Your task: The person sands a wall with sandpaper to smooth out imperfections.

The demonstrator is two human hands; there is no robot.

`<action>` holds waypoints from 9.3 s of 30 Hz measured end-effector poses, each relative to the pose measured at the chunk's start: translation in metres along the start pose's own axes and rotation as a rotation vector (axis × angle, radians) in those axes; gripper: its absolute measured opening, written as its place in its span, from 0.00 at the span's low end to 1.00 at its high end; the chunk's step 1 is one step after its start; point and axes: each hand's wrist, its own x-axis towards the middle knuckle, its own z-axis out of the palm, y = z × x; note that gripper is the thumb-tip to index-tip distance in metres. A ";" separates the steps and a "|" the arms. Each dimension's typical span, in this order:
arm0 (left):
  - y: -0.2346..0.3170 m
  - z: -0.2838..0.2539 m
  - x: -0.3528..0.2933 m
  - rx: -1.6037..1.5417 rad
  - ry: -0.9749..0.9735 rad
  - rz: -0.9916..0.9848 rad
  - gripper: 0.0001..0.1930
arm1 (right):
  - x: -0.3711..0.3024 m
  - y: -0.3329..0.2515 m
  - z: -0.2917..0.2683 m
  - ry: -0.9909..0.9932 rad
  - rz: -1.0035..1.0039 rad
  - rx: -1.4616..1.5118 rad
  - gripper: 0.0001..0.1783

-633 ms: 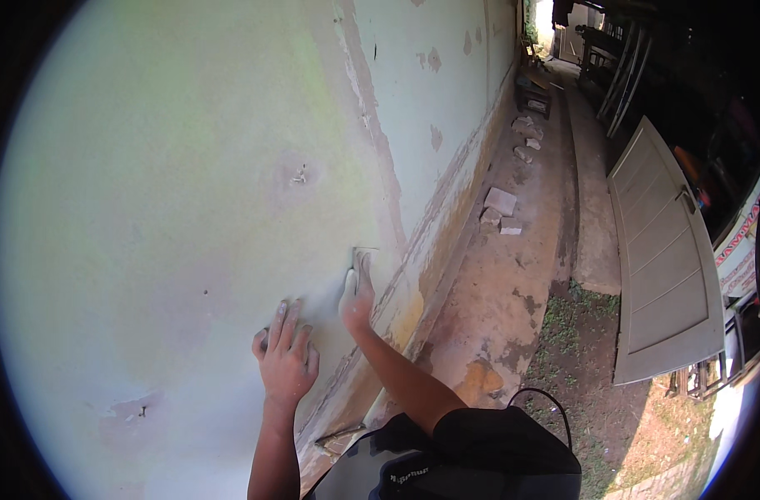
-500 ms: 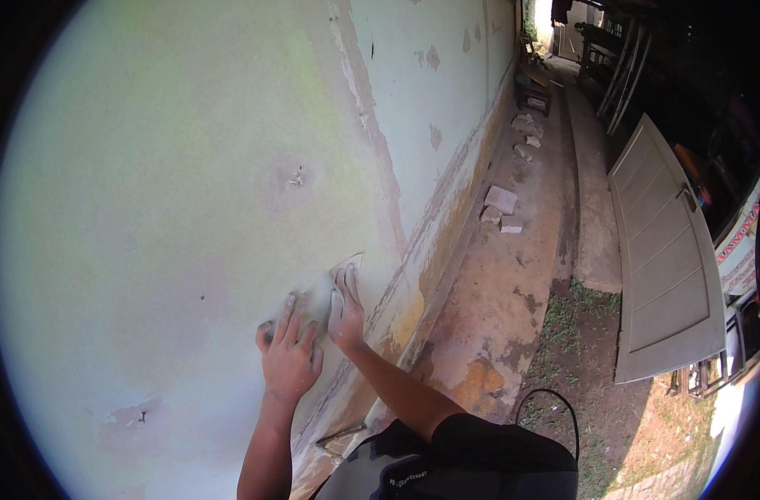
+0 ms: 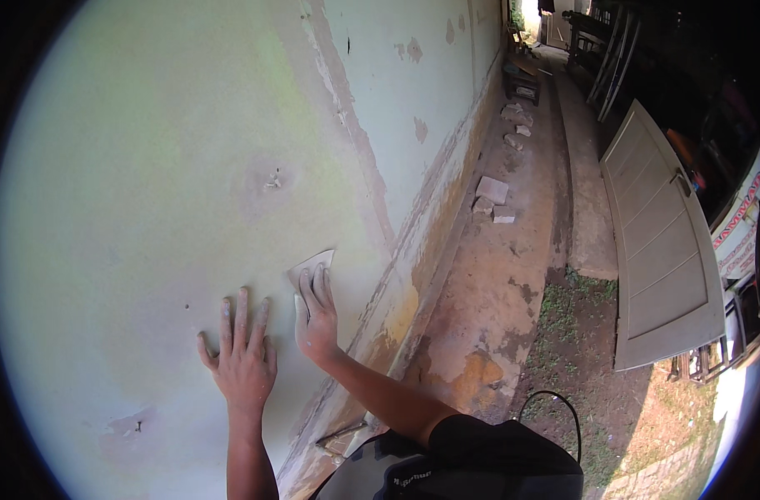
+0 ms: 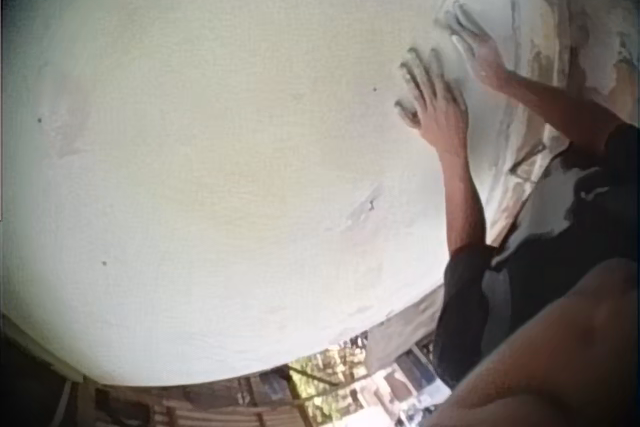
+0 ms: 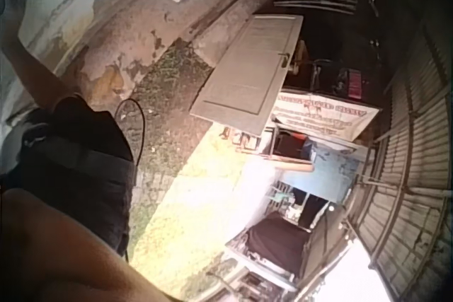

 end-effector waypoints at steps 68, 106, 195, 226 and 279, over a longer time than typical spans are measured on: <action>-0.033 -0.010 -0.042 -0.555 0.299 -0.030 0.07 | -0.020 -0.063 -0.015 -0.136 -0.149 0.099 0.27; -0.075 -0.054 0.021 -0.016 -0.119 0.478 0.25 | -0.028 -0.052 0.044 0.021 0.154 0.160 0.37; -0.043 -0.050 0.118 0.034 -0.259 1.000 0.16 | -0.032 0.042 0.022 -0.182 0.113 0.203 0.38; -0.036 -0.050 0.115 -0.065 -0.398 1.008 0.15 | 0.035 0.202 -0.002 0.013 1.157 0.896 0.38; -0.002 -0.036 0.125 -0.102 -0.280 1.124 0.08 | 0.079 0.249 0.000 0.375 0.909 0.392 0.42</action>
